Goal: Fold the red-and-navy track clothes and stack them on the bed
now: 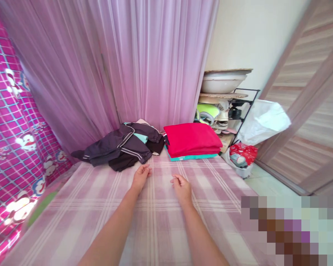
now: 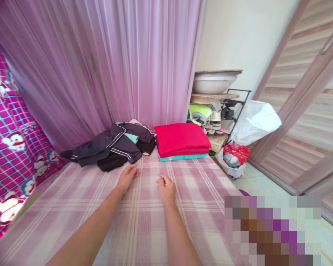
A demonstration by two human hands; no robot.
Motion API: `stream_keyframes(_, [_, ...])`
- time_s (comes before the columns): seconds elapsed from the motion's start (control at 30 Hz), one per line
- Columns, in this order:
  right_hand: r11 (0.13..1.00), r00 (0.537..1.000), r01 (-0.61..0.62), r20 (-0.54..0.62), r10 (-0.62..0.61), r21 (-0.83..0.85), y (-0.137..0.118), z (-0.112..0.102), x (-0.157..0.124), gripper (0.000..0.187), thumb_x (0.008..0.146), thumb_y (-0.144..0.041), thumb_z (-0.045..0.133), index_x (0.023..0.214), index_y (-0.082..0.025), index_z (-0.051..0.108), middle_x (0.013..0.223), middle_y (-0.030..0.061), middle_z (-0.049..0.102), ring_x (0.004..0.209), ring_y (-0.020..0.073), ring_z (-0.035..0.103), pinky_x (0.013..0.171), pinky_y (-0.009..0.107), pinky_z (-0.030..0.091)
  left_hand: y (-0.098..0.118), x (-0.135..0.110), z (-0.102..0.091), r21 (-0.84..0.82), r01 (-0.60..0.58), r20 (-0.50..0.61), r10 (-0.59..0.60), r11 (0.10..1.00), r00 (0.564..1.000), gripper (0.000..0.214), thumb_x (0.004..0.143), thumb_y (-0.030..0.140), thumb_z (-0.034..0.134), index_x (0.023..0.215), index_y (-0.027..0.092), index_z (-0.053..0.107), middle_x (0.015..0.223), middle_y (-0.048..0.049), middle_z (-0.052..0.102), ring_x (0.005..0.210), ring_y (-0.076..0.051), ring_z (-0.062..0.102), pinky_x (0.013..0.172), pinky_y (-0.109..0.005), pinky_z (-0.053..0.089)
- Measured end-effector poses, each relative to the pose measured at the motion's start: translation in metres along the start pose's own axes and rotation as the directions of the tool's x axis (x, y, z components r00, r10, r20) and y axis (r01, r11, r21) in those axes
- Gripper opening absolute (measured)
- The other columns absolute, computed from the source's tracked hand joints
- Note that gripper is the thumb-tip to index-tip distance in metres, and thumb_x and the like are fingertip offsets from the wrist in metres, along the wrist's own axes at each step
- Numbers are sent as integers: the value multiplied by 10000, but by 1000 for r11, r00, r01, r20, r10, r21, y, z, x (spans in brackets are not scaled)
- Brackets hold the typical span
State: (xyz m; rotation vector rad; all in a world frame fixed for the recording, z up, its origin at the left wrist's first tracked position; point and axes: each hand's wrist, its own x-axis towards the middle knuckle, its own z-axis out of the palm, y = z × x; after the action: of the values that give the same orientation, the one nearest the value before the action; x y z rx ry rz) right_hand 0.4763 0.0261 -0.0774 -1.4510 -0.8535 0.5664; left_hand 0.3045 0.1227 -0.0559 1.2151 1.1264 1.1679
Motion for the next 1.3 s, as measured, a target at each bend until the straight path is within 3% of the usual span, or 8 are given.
stream_keyframes(0.23, [994, 997, -47, -53, 52, 96, -3, -3, 9, 512, 683, -595, 571, 874, -146, 726, 633, 57, 700, 464, 188, 561, 486, 312, 451, -3, -1, -8, 175, -44, -109, 64, 984, 992, 147, 804, 315, 642, 906, 217, 677, 827, -24, 732, 743, -157, 682, 765, -312, 569])
stream_keyframes(0.43, [997, 997, -55, -51, 58, 49, 0, 0, 9, 490, 697, -567, 541, 890, -155, 723, 651, 62, 708, 494, 198, 576, 510, 319, 460, 41, 38, -82, 478, -74, -311, 247, 875, 918, 222, 790, 248, 615, 995, 202, 686, 1139, -109, 680, 1168, -278, 584, 1082, -434, 404])
stream_keyframes(0.5, [999, 998, -47, -50, 47, 11, 1, 0, 9, 488, 704, -570, 534, 883, -160, 731, 651, 62, 711, 503, 202, 583, 529, 325, 466, 57, 51, -107, 789, -28, -272, 390, 614, 880, 323, 841, 288, 570, 1136, 194, 662, 1274, -147, 629, 1259, -314, 528, 1106, -462, 370])
stream_keyframes(0.6, [999, 998, -35, -53, 33, -41, 2, 1, 9, 506, 714, -590, 518, 884, -169, 741, 657, 62, 717, 521, 208, 593, 559, 333, 474, 69, 67, -131, 963, 44, -155, 412, 267, 898, 521, 844, 356, 603, 1328, 167, 561, 1460, -195, 505, 1360, -351, 442, 1111, -487, 353])
stream_keyframes(0.73, [997, 999, -32, -34, 29, -74, 2, 2, 8, 527, 722, -602, 503, 894, -168, 748, 668, 67, 721, 532, 207, 591, 550, 325, 464, 69, 80, -137, 995, 56, -79, 318, 81, 945, 613, 845, 375, 612, 1407, 165, 488, 1527, -198, 451, 1403, -356, 404, 1131, -529, 305])
stream_keyframes(0.97, [994, 1000, -24, -11, 23, -107, 2, 1, 8, 515, 721, -587, 506, 895, -171, 754, 668, 66, 719, 541, 214, 594, 556, 329, 467, 78, 91, -134, 984, 135, -160, 227, 120, 961, 327, 931, 288, 433, 1118, 180, 678, 1136, -170, 735, 1085, -326, 664, 947, -442, 448])
stream_keyframes(1.1, [995, 1000, -8, -21, 6, -96, 2, 2, 8, 488, 734, -571, 505, 879, -174, 748, 663, 63, 719, 542, 219, 601, 568, 333, 475, 86, 83, -125, 969, 164, -211, 280, 183, 936, 412, 985, 320, 313, 1223, 178, 618, 1122, -156, 738, 1028, -293, 687, 846, -366, 481])
stream_keyframes(1.3, [996, 1000, -19, -9, 19, -91, 1, 2, 10, 511, 716, -577, 496, 891, -167, 747, 670, 66, 723, 546, 225, 609, 573, 341, 479, 72, 26, -93, 935, -153, -11, 457, 319, 889, 325, 965, 289, 383, 1126, 207, 653, 1045, -119, 750, 1003, -251, 687, 1091, -404, 372])
